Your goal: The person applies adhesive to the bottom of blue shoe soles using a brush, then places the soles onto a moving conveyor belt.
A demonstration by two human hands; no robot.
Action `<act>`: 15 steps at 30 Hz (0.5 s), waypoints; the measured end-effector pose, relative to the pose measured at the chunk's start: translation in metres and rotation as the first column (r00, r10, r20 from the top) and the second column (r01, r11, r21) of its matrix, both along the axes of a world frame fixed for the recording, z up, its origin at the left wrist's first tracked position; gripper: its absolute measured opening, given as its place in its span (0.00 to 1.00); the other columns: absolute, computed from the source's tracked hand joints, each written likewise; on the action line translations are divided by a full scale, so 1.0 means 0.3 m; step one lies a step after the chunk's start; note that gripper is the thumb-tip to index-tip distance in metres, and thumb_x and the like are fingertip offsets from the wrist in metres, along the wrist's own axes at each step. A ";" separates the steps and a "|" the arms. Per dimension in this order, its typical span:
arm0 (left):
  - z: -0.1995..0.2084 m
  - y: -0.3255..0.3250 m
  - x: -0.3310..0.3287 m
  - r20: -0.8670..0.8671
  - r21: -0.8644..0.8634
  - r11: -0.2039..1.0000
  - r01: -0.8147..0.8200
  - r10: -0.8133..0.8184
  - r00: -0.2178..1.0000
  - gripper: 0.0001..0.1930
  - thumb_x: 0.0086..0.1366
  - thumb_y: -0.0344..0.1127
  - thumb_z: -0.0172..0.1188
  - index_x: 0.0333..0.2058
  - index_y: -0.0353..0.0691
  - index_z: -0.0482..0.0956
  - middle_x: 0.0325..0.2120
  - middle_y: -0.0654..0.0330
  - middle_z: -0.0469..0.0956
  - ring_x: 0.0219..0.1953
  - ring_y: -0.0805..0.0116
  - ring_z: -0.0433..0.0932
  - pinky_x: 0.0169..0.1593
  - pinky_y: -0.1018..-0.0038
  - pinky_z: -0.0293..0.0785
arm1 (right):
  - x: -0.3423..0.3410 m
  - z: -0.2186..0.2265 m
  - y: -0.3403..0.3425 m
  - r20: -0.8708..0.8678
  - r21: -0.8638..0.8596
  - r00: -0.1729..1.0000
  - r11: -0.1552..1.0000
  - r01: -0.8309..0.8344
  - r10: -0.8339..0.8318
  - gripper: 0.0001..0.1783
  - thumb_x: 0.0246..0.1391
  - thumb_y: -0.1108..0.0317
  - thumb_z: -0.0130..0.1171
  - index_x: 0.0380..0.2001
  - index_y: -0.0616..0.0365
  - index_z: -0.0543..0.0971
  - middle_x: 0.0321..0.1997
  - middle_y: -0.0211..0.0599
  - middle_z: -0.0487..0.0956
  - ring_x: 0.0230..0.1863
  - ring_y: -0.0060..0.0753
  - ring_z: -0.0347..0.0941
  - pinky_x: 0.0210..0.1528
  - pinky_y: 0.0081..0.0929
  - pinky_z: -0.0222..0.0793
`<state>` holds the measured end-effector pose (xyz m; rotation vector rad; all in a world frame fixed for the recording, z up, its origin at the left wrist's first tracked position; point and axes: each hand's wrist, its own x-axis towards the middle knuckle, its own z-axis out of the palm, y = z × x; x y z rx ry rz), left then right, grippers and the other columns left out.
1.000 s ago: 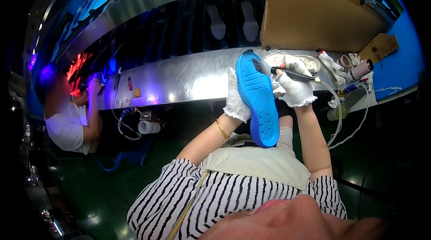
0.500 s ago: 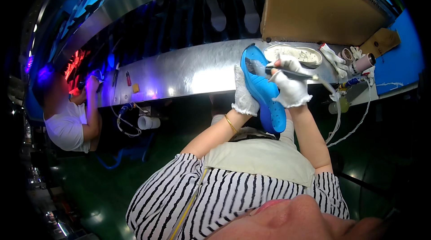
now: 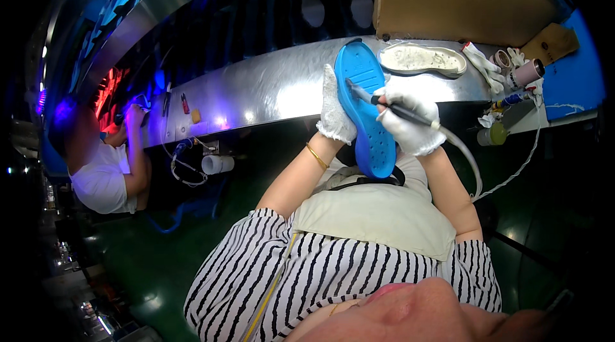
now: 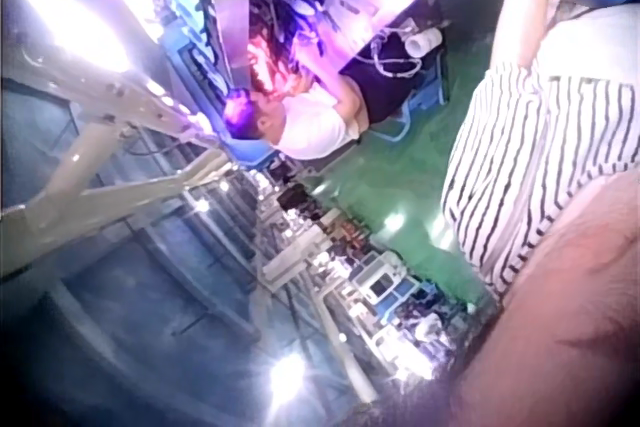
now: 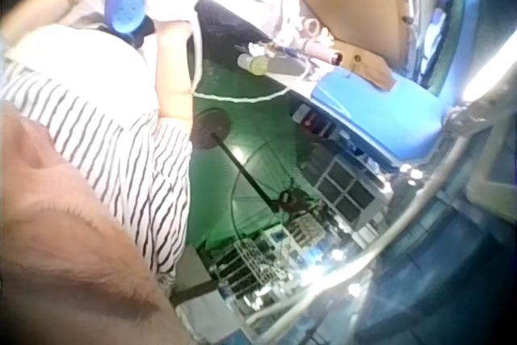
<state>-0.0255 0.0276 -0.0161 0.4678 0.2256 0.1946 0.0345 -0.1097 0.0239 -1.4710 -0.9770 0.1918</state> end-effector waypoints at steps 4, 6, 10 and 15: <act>-0.004 0.033 -0.026 0.282 -0.307 0.928 0.213 -0.125 0.951 0.48 0.53 0.77 0.29 0.57 0.38 0.59 0.49 0.44 0.68 0.48 0.50 0.71 0.53 0.58 0.69 | -0.019 -0.017 -0.041 -0.329 -0.022 0.938 0.993 -0.118 0.104 0.08 0.41 0.79 0.59 0.30 0.60 0.75 0.29 0.33 0.77 0.29 0.21 0.73 0.35 0.19 0.71; -0.010 0.032 -0.028 0.325 -0.296 0.916 0.272 -0.171 0.930 0.49 0.53 0.77 0.29 0.58 0.38 0.57 0.51 0.43 0.66 0.50 0.46 0.70 0.52 0.54 0.69 | 0.001 -0.048 -0.050 -0.137 -0.018 0.990 1.000 -0.025 0.022 0.07 0.41 0.78 0.59 0.28 0.61 0.75 0.28 0.33 0.77 0.30 0.19 0.73 0.34 0.19 0.70; 0.010 0.030 -0.005 0.121 -0.088 0.974 0.207 -0.196 0.973 0.50 0.52 0.78 0.27 0.59 0.38 0.57 0.53 0.41 0.64 0.52 0.45 0.68 0.52 0.53 0.69 | -0.068 -0.035 -0.075 -0.226 -0.023 0.972 0.998 -0.063 0.056 0.07 0.44 0.81 0.59 0.29 0.61 0.73 0.33 0.34 0.77 0.34 0.18 0.71 0.36 0.19 0.69; 0.009 -0.022 -0.083 0.013 0.035 0.962 0.272 -0.273 0.962 0.49 0.53 0.77 0.26 0.59 0.40 0.56 0.52 0.48 0.66 0.50 0.54 0.70 0.53 0.60 0.69 | -0.031 -0.071 -0.140 -0.470 0.044 0.882 0.999 -0.014 0.033 0.07 0.46 0.79 0.61 0.31 0.63 0.75 0.32 0.34 0.79 0.32 0.19 0.73 0.35 0.19 0.71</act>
